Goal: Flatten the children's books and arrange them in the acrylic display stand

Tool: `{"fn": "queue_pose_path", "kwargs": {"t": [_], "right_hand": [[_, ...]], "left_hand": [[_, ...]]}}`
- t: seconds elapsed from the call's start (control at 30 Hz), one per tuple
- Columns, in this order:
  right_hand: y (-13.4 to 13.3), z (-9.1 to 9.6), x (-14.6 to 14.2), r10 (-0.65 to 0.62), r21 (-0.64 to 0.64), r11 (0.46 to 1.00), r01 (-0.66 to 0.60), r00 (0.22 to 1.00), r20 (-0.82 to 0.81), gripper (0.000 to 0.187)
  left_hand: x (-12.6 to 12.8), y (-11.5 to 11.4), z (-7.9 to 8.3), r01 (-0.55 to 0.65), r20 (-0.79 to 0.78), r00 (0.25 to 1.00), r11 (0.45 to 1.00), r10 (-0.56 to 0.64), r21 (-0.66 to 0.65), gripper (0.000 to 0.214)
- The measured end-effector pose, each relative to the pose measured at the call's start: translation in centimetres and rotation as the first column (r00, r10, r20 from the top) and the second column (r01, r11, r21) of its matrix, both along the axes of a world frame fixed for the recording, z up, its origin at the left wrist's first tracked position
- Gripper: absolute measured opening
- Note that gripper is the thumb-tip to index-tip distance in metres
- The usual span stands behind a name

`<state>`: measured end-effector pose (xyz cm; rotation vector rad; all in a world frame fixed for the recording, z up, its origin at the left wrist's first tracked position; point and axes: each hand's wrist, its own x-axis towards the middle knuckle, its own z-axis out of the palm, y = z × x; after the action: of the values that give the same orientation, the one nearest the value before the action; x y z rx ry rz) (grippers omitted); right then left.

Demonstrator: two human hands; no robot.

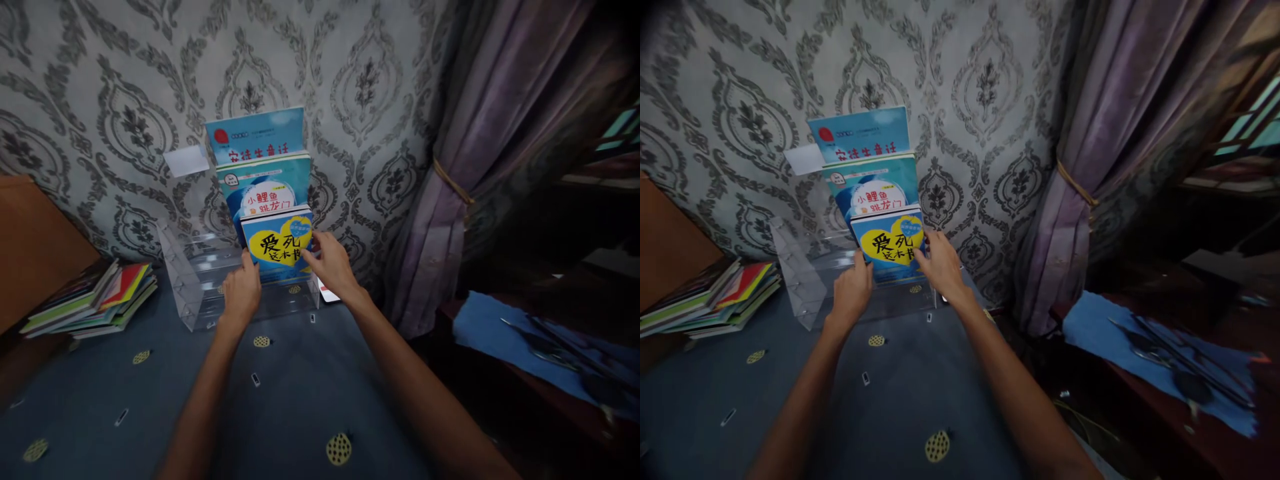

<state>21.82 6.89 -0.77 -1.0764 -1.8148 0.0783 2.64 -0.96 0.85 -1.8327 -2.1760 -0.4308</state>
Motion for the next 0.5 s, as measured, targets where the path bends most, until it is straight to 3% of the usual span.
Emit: {"fn": "queue_pose_path", "kwargs": {"t": [0.5], "right_hand": [[-0.74, 0.5, -0.43, -0.112, -0.067, 0.991, 0.113, 0.994, 0.021, 0.022]], "left_hand": [[-0.37, 0.48, -0.48, 0.037, 0.097, 0.995, 0.999, -0.036, -0.001, 0.039]]}}
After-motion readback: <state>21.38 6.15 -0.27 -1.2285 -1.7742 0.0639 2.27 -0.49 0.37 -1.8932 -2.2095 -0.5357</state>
